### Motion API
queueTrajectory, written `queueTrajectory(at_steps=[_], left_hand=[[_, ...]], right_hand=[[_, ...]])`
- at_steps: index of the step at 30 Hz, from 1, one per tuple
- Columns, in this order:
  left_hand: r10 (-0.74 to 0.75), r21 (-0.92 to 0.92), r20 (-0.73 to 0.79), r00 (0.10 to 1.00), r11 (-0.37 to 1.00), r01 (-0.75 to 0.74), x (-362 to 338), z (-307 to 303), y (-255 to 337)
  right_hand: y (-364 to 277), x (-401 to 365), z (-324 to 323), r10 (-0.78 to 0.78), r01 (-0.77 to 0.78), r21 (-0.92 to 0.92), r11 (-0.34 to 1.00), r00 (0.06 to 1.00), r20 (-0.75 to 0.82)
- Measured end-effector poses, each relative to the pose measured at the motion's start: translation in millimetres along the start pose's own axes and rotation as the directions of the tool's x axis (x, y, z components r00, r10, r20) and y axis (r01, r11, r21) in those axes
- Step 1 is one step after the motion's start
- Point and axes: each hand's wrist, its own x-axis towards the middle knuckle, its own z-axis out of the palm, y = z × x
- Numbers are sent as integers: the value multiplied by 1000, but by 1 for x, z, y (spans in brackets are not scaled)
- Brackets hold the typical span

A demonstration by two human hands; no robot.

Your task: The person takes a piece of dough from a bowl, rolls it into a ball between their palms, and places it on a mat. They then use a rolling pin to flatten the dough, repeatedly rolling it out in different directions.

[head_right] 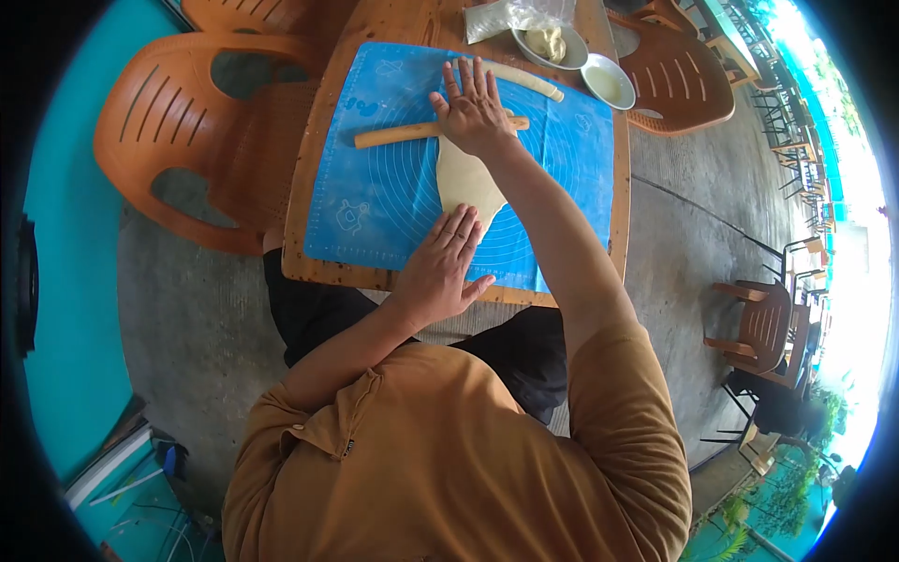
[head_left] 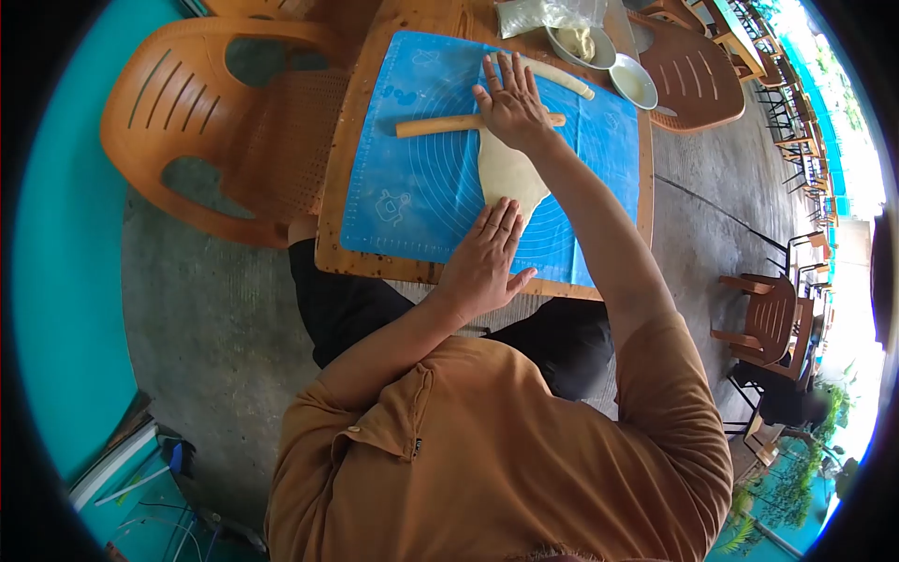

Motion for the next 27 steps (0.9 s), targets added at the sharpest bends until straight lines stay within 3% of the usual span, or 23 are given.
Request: queueTrajectory(at_steps=[4,5,8,10,13,22,25,27], left_hand=[[9,39,6,1000,999,-10,1,0,0],[6,18,5,1000,1000,-6,2,-1,-1],[-2,12,7,1000,1000,2,0,1,-2],[-6,13,12,1000,1000,5,0,0,0],[-2,1,17,1000,1000,2,2,-3,0],[-9,-6,40,999,1000,9,2,-1,-2],[-3,16,34,999,1000,2,1,-1,-2],[20,35,23,1000,999,-20,3,-3,-1]], right_hand=[[5,4,-10,-29,31,103,994,999,-20],[3,-1,-17,23,-8,209,978,997,-69],[8,-30,-47,44,-14,278,961,994,-101],[11,-47,-47,15,10,224,975,994,-108],[12,-59,-35,-74,65,110,992,994,79],[16,-4,-2,-80,81,-47,996,996,30],[12,11,0,-24,19,-114,993,999,-44],[11,27,-5,9,1,-200,980,999,49]])
